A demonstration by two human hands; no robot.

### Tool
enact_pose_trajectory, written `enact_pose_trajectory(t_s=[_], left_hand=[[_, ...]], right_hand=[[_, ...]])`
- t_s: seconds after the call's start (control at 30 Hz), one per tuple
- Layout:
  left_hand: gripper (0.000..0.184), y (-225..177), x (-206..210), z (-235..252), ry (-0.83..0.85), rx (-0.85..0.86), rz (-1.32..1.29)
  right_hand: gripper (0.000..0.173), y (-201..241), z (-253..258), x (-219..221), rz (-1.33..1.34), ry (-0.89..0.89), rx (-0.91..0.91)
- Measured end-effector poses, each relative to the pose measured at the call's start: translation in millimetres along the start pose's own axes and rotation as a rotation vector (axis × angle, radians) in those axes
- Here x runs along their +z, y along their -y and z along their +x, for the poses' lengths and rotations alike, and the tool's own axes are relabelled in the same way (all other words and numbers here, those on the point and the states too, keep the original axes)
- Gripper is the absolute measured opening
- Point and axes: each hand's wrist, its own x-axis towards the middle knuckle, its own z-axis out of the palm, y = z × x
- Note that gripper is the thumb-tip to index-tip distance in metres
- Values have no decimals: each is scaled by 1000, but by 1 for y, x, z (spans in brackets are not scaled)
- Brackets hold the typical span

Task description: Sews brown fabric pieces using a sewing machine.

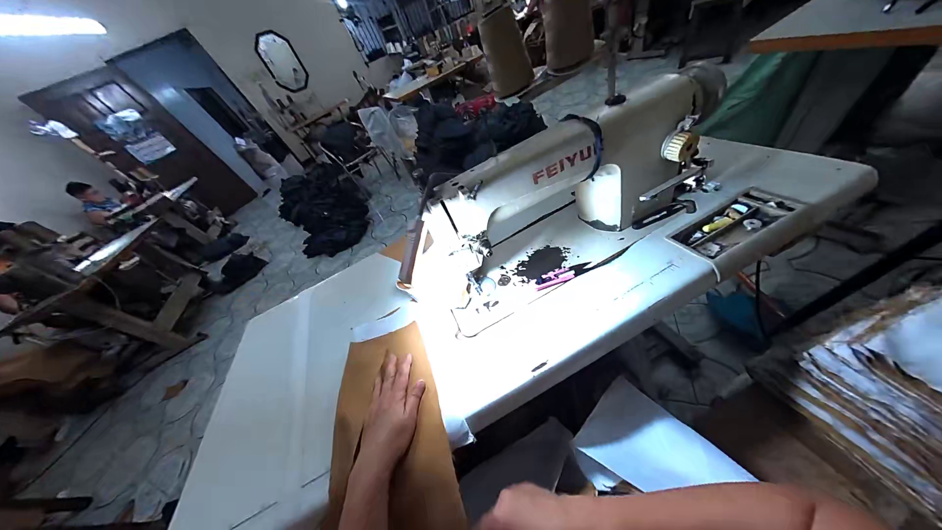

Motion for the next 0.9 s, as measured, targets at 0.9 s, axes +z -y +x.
enact_pose_trajectory(t_s=[0.9], left_hand=[[33, -67, 4, 50, -93, 445, -17]], right_hand=[[49, -32, 14, -84, -680, -575, 113]])
